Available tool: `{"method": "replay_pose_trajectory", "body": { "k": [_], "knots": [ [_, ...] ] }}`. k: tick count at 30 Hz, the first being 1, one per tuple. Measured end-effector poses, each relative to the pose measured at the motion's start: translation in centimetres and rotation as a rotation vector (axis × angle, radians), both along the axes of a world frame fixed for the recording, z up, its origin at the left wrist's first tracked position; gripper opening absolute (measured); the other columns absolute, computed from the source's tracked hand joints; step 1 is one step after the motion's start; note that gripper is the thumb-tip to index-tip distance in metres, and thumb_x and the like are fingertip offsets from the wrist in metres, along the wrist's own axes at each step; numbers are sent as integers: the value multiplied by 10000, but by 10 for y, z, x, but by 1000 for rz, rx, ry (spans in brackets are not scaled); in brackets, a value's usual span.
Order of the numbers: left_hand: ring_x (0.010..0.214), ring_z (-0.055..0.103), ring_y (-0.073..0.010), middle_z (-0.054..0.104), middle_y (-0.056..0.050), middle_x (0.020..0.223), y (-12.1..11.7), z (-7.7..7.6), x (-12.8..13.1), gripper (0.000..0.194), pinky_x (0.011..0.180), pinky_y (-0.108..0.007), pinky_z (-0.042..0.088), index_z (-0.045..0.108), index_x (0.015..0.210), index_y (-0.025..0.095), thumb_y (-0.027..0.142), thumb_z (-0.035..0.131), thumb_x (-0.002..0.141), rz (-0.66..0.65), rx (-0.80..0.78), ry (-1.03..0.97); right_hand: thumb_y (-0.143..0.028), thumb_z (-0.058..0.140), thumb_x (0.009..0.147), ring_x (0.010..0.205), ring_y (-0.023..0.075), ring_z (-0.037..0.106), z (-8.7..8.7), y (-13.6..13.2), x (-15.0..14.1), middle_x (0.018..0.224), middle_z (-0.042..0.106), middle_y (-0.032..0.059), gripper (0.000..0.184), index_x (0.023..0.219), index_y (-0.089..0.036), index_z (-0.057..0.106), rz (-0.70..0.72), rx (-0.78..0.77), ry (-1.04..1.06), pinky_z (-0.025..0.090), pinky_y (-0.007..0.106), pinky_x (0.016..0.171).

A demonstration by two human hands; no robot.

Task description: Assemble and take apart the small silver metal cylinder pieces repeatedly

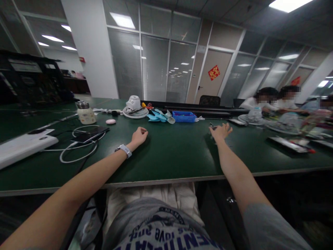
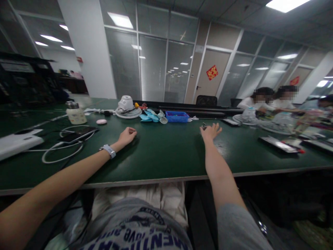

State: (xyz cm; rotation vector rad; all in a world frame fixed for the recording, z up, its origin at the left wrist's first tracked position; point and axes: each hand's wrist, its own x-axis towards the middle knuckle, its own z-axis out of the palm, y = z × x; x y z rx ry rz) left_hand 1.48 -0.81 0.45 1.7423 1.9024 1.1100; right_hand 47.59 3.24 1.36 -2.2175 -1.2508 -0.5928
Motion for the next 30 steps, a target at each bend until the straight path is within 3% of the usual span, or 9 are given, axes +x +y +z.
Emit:
{"method": "replay_pose_trajectory", "body": {
  "k": [3,5,10,13,15,18,22,26,30],
  "knots": [
    [946,653,-206,702,-74,1038,-2,1,1,218,799,-290,456,583,1033,197,312,560,850,3,2,7,-472,553,852,1398,323,159,3,0,-16,1410,446,182,398,999,-146,727,79,99,-7,106,573,1086],
    [943,653,-209,701,-75,1037,-2,2,1,212,799,-296,457,584,1024,199,314,561,848,0,9,-4,-472,558,857,1401,323,163,6,0,-43,1408,452,174,379,985,-157,726,181,154,-6,113,572,1084],
    [899,649,-209,697,-81,1012,-5,2,2,288,787,-313,470,581,1021,191,395,606,819,-73,77,-80,-525,597,840,1344,319,325,10,-7,-156,1317,550,137,379,994,-204,729,592,127,134,210,532,1062],
    [917,641,-206,697,-78,995,-9,4,6,338,803,-323,476,570,1032,185,433,615,807,-154,236,-115,-552,645,800,1329,305,374,6,-22,-220,1280,583,100,364,969,-242,737,852,71,194,246,506,1058],
    [980,630,-212,701,-76,1015,-13,7,11,352,848,-338,467,560,1053,190,438,615,809,-208,369,-97,-547,671,782,1326,292,389,2,-32,-246,1280,586,87,353,964,-252,735,980,47,199,258,498,1062],
    [1058,613,-219,716,-68,1027,-19,10,19,356,922,-365,439,548,1082,202,423,623,814,-283,482,-72,-491,687,791,1312,280,418,-3,-42,-263,1265,604,85,318,987,-243,720,1101,10,210,299,489,1055],
    [1037,639,-223,739,-54,944,-23,11,29,327,953,-386,428,558,1064,211,372,654,796,-338,493,-93,-394,687,807,1154,250,562,-9,-45,-263,1154,658,89,283,1020,-209,685,1198,15,273,405,439,994],
    [962,675,-217,738,-47,891,-22,13,34,282,910,-368,460,572,1005,208,339,672,776,-331,476,-138,-348,698,790,1029,209,634,-16,-44,-263,1075,680,66,326,1073,-202,629,1314,34,405,480,365,911],
    [892,692,-198,730,-58,928,-22,18,35,265,849,-333,488,571,963,199,366,668,781,-278,514,-195,-338,703,784,1001,199,653,-20,-45,-267,1036,691,54,324,1062,-212,595,1328,24,492,495,356,890]
  ]
}}
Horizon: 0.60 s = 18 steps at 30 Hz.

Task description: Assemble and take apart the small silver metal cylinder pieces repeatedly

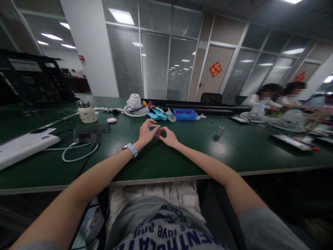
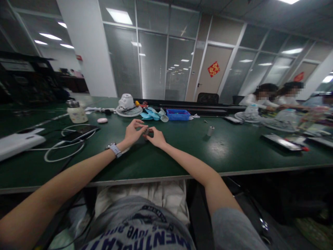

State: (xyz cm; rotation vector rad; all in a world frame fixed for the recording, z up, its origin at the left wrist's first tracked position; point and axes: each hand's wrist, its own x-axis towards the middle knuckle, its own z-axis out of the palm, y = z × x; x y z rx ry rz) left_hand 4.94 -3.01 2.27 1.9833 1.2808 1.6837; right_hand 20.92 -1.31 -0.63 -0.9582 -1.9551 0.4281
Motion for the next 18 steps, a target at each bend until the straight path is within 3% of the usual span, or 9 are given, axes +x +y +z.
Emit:
{"method": "replay_pose_trajectory", "body": {
  "k": [4,10,15,18],
  "knots": [
    [926,694,-209,737,-59,910,3,-2,-11,318,845,-332,498,567,1009,203,385,677,773,43,-64,-55,-374,713,772,967,195,659,-1,0,0,1009,694,52,347,1052,-213,585,3,5,23,499,358,887],
    [882,709,-226,750,-60,894,9,-17,-27,239,771,-311,527,604,888,208,329,722,718,64,-406,109,-417,713,765,941,193,662,0,-1,2,1039,691,51,441,1136,-225,570,5,21,9,513,353,862],
    [909,704,-219,756,-48,899,12,-21,-27,271,823,-314,527,636,926,220,325,738,698,35,-423,191,-444,666,805,922,177,668,1,-4,0,1031,702,40,403,1136,-225,598,29,48,-16,509,325,854],
    [939,694,-224,749,-74,970,13,-21,-28,231,842,-330,523,655,913,206,336,706,729,66,-394,177,-453,660,810,910,187,673,9,-3,7,995,715,29,383,1122,-234,619,-43,82,-73,486,338,878]
  ]
}}
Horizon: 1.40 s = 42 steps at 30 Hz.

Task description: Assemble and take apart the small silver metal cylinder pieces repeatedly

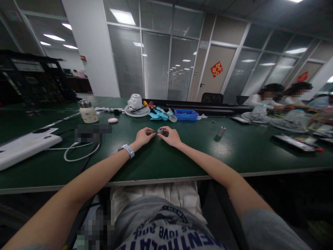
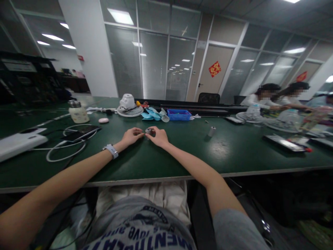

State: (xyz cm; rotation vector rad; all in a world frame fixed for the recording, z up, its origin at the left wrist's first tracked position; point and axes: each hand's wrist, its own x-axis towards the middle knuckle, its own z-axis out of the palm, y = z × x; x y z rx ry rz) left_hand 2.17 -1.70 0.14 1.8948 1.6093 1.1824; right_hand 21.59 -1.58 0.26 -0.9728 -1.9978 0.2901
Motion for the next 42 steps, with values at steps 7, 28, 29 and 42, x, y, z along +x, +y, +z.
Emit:
{"method": "replay_pose_trajectory", "body": {
  "k": [7,28,29,42],
  "knots": [
    [893,682,-215,739,-73,949,4,-1,-1,150,810,-326,517,677,880,209,311,624,784,107,15,-1,-436,570,856,1026,277,601,33,34,111,1044,702,110,387,1151,-190,612,-644,180,-127,291,479,991],
    [825,668,-205,726,-59,891,4,0,-1,98,750,-310,508,642,828,216,287,605,771,141,15,-29,-353,487,866,1364,329,273,27,46,187,1319,541,212,460,1235,-86,552,-1042,206,-392,83,592,1086],
    [824,666,-204,724,-58,886,4,0,-1,96,750,-311,506,635,824,217,291,602,774,157,26,-42,-352,479,880,1356,326,300,30,43,167,1330,544,191,440,1238,-111,565,-922,239,-385,111,584,1086],
    [898,665,-222,713,-91,963,2,1,0,134,804,-330,493,610,896,199,288,575,802,186,10,-53,-388,549,920,1365,222,390,-1,4,-12,1390,538,11,325,1225,-324,644,235,79,-465,276,448,1110]
  ]
}}
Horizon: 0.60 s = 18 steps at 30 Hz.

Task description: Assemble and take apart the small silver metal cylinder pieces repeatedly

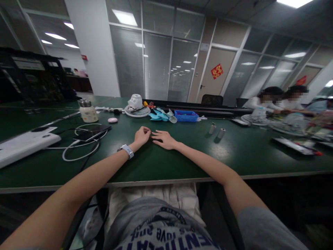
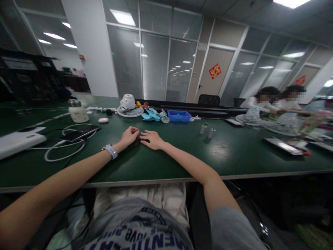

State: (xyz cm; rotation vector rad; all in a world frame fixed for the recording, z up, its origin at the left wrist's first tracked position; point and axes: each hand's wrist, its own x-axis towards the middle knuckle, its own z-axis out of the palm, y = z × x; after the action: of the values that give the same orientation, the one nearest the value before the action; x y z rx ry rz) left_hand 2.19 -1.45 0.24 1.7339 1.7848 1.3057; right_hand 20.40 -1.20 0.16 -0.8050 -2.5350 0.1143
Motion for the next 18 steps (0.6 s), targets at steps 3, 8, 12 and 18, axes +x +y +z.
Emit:
{"method": "replay_pose_trajectory", "body": {
  "k": [3,8,12,18],
  "knots": [
    [882,667,-217,715,-83,938,0,0,1,120,799,-320,493,609,877,202,288,577,800,5,-3,15,-335,558,924,1271,206,499,-1,1,4,1238,656,4,279,1178,-331,673,-36,5,7,322,418,1067],
    [865,666,-210,715,-68,914,-1,1,0,90,791,-315,493,599,849,210,276,587,789,5,6,13,-309,637,870,1060,205,615,3,-4,5,1019,732,23,192,1028,-325,745,-139,68,60,357,390,969],
    [873,663,-217,712,-75,935,-2,2,0,93,790,-322,494,600,855,211,277,594,788,-4,-15,4,-257,590,873,999,208,608,21,3,37,971,734,37,221,1025,-281,749,-302,213,100,327,391,952],
    [862,658,-222,707,-71,933,1,-1,-2,121,785,-331,497,610,882,215,280,609,779,-28,-16,1,-234,481,874,1025,260,543,46,34,175,1043,707,107,310,1059,-209,728,-952,424,237,248,431,963]
  ]
}}
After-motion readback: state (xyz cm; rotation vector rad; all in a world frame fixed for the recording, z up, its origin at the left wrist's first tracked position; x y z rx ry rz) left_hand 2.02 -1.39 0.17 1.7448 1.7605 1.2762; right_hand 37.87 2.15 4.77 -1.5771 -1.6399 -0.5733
